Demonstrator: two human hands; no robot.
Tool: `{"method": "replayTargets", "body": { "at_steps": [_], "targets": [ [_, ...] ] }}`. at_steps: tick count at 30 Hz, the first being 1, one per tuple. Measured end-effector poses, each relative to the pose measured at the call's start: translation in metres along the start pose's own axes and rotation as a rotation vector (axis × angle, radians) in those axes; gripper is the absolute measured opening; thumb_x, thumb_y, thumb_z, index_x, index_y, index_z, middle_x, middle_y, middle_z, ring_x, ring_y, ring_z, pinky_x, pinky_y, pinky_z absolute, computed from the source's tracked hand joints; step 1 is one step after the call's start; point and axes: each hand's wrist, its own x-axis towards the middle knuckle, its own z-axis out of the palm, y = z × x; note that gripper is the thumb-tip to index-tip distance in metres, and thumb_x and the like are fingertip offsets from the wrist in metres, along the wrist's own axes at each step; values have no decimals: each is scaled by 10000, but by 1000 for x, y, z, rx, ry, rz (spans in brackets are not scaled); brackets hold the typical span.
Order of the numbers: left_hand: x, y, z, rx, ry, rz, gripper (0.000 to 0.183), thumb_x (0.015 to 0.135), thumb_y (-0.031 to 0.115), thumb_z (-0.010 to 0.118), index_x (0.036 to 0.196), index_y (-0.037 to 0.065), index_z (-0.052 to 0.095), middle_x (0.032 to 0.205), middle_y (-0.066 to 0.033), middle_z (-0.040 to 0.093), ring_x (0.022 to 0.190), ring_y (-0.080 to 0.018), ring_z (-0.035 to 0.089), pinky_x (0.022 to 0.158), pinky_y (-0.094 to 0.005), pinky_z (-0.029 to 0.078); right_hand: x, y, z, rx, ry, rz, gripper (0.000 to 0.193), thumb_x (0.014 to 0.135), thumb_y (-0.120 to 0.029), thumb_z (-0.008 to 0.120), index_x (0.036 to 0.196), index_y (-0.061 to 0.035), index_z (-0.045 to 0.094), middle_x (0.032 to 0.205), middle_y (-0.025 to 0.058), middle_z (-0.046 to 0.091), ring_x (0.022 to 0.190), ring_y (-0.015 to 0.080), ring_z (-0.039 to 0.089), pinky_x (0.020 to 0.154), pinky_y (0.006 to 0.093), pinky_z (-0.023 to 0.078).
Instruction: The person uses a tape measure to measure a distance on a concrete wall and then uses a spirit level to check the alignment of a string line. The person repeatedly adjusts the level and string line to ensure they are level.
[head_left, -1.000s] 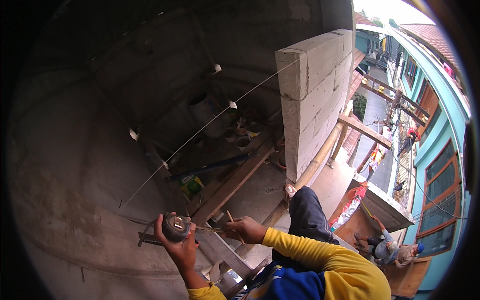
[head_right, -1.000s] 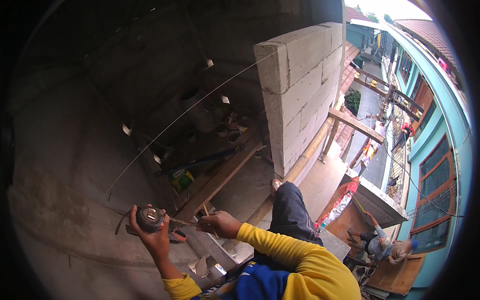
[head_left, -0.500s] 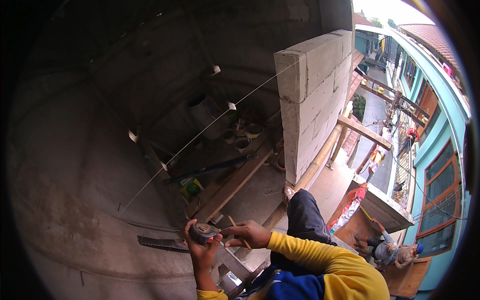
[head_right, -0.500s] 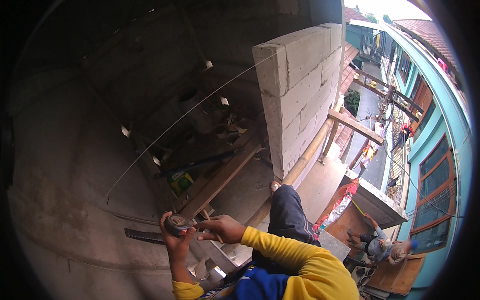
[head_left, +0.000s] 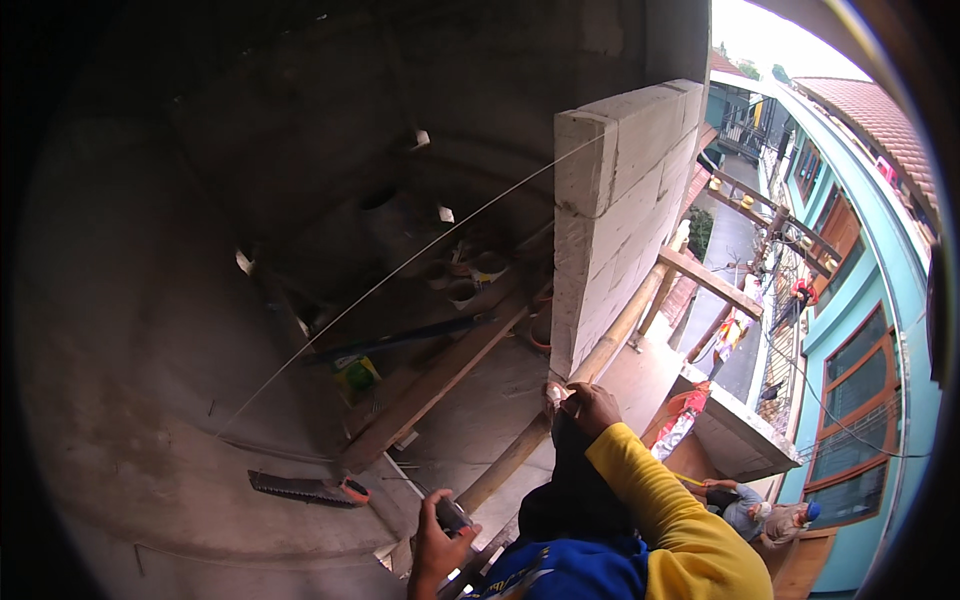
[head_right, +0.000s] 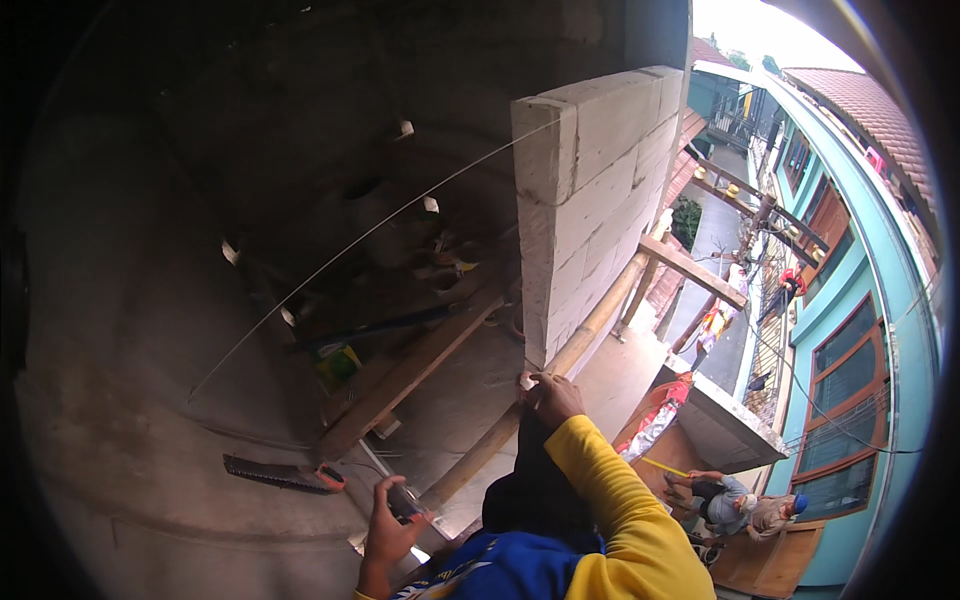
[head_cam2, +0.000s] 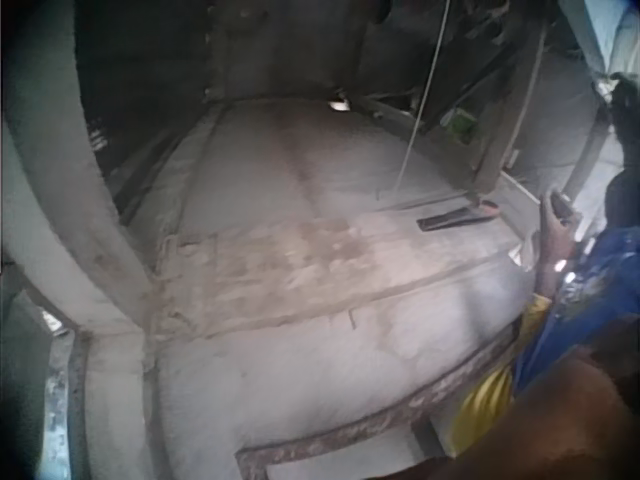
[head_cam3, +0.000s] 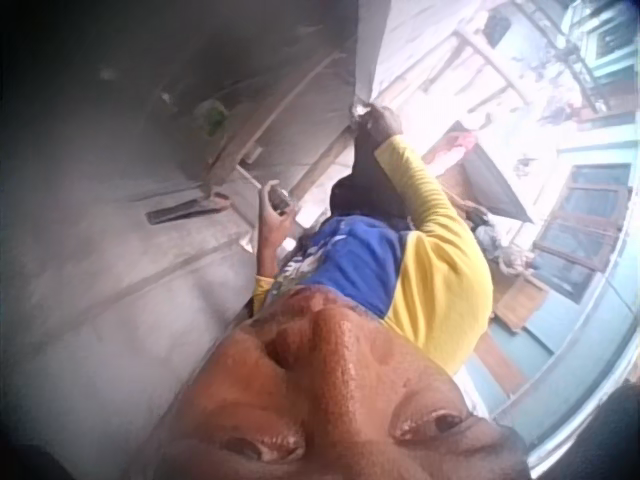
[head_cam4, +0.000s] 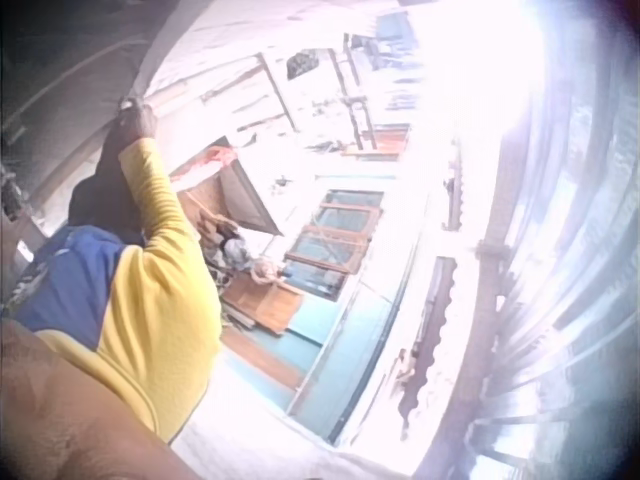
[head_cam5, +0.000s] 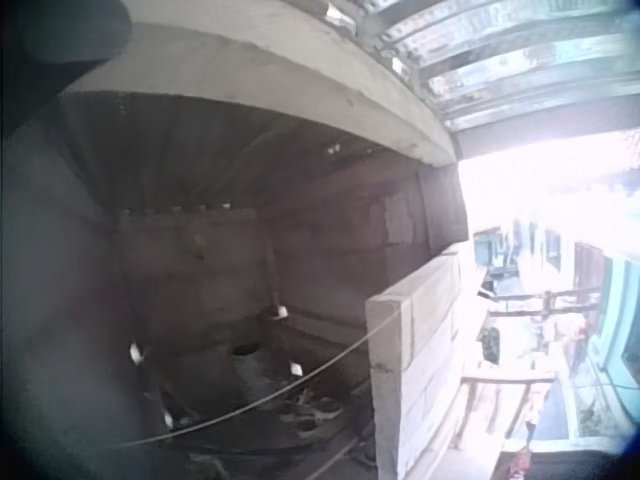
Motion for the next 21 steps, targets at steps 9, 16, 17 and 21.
{"method": "replayTargets", "body": {
  "at_steps": [9,16,17,21],
  "targets": [
    [-13,-4,-5,412,-326,-121,756,762,175,836,1403,240,440,1281,-247,525,1218,-484,552,1020,-526,459,0,-1,1,65,29,75,354,869,-335,739,1136,-106,704,994,192,730,979,407,689,858,477,548],
    [-18,-15,-15,556,-544,-279,807,771,255,851,1447,244,411,1316,-277,519,1281,-485,510,1058,-512,443,2,0,-1,69,9,130,354,880,-353,716,1129,-102,702,999,210,726,977,422,687,854,492,544],
    [-17,-20,-16,552,-546,-283,817,768,260,857,1452,249,409,1325,-277,517,1290,-482,504,1064,-510,440,2,1,0,67,6,136,352,881,-352,713,1130,-102,702,1000,211,726,979,423,686,857,493,543],
    [-16,-15,-15,556,-563,-286,848,759,270,869,1465,258,400,1347,-279,513,1310,-477,487,1086,-506,424,-1,-1,-3,56,3,132,345,886,-342,706,1135,-103,702,1007,214,725,980,423,686,860,493,542]
  ]
}}
